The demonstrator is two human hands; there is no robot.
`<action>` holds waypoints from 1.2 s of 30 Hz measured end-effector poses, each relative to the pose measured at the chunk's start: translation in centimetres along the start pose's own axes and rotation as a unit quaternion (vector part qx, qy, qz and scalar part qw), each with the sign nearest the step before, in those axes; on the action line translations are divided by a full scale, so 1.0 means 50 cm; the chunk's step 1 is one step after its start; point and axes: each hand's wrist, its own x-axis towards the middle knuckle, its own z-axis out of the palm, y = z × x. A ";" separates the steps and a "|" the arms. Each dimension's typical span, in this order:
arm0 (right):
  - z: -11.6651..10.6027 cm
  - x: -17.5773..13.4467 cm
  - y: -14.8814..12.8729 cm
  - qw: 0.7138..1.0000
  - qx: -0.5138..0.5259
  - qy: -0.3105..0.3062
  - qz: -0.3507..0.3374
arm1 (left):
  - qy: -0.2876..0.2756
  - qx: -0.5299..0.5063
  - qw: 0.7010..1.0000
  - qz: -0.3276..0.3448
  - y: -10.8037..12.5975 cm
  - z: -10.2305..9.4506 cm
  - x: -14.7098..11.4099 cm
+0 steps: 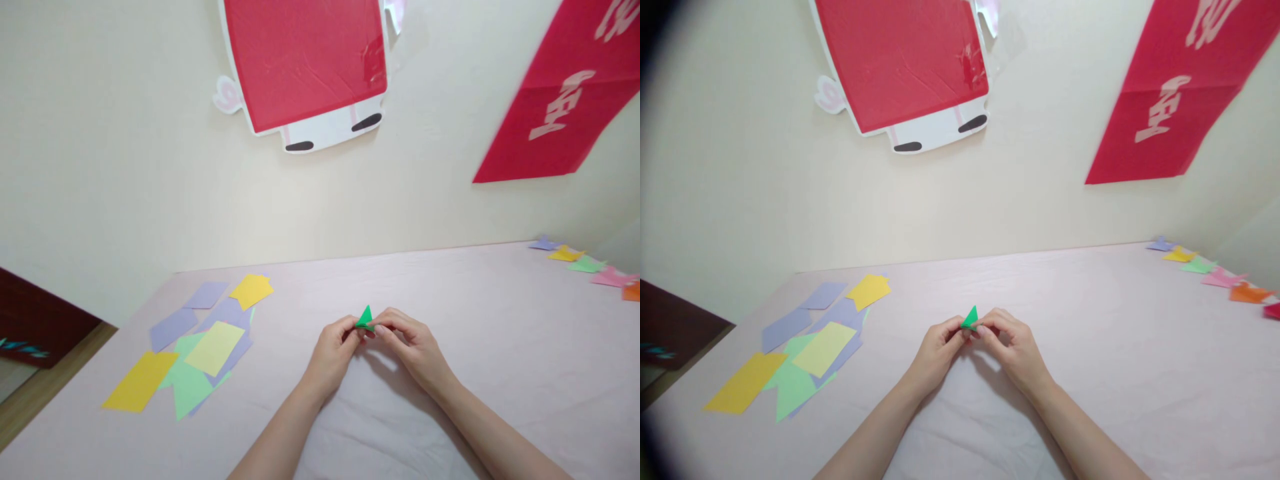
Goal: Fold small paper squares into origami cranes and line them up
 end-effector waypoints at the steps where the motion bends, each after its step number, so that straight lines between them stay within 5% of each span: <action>1: 0.000 0.000 -0.001 1.000 0.002 -0.003 -0.002 | 0.001 -0.001 1.000 0.002 -0.001 -0.001 0.000; 8: 0.006 -0.001 0.004 0.999 -0.043 0.015 -0.001 | 0.002 0.025 1.000 -0.005 0.006 0.000 -0.002; 19: 0.005 0.002 0.005 0.978 -0.175 0.067 -0.093 | 0.008 0.002 1.000 -0.024 0.012 0.003 -0.003; 29: 0.002 0.000 -0.010 0.972 -0.208 0.053 -0.097 | 0.030 0.043 0.998 -0.026 0.001 0.013 -0.002; 33: -0.079 -0.017 0.000 0.964 -0.252 0.079 -0.020 | 0.052 0.099 0.993 -0.025 0.005 0.009 -0.004; 36: -0.223 -0.068 0.031 0.940 -0.310 0.133 0.053 | 0.045 0.115 0.992 -0.032 -0.008 0.005 -0.002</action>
